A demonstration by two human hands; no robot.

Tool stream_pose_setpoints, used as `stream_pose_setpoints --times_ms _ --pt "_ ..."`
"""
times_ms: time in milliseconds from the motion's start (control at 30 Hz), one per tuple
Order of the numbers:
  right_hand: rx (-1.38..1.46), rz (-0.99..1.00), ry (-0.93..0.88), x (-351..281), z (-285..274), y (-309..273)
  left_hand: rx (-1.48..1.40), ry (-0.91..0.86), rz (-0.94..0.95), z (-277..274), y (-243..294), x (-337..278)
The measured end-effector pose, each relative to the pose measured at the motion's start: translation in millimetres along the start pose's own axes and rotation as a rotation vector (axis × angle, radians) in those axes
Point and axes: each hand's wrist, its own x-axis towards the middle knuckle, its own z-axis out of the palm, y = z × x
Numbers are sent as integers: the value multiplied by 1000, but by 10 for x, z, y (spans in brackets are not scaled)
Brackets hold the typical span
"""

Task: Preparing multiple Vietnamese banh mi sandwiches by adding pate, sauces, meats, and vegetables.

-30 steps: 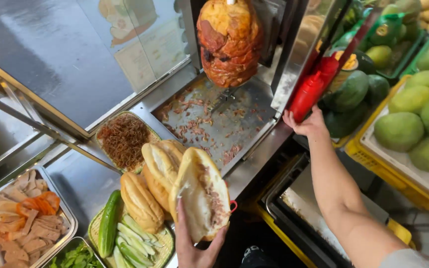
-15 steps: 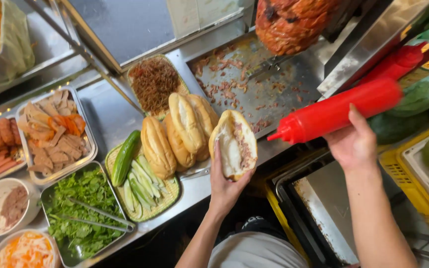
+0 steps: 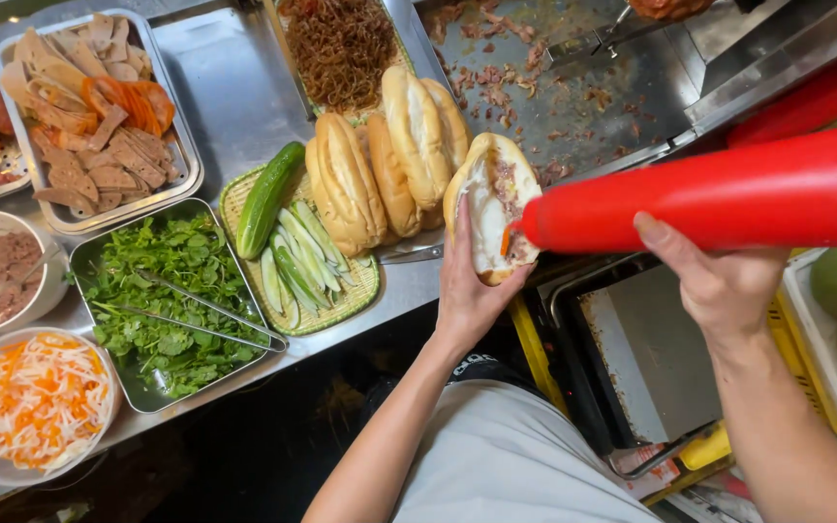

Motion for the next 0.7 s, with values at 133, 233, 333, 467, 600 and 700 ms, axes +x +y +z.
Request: stream_pose_setpoints --times_ms 133,233,333,467,600,700 --pt "-128 -25 85 204 60 -83 3 -2 14 -42 22 -37" --pt "-111 -15 20 173 97 -283 31 12 29 -80 -1 -5" --pt "-60 66 -36 94 22 -246 19 13 16 -122 6 7" --pt "248 140 60 350 49 -1 23 -18 32 -145 117 -21" --pt "559 471 217 624 231 58 -9 -61 -32 -337 274 -116" --pt "756 660 191 512 82 601 63 -14 160 -681 565 -100"
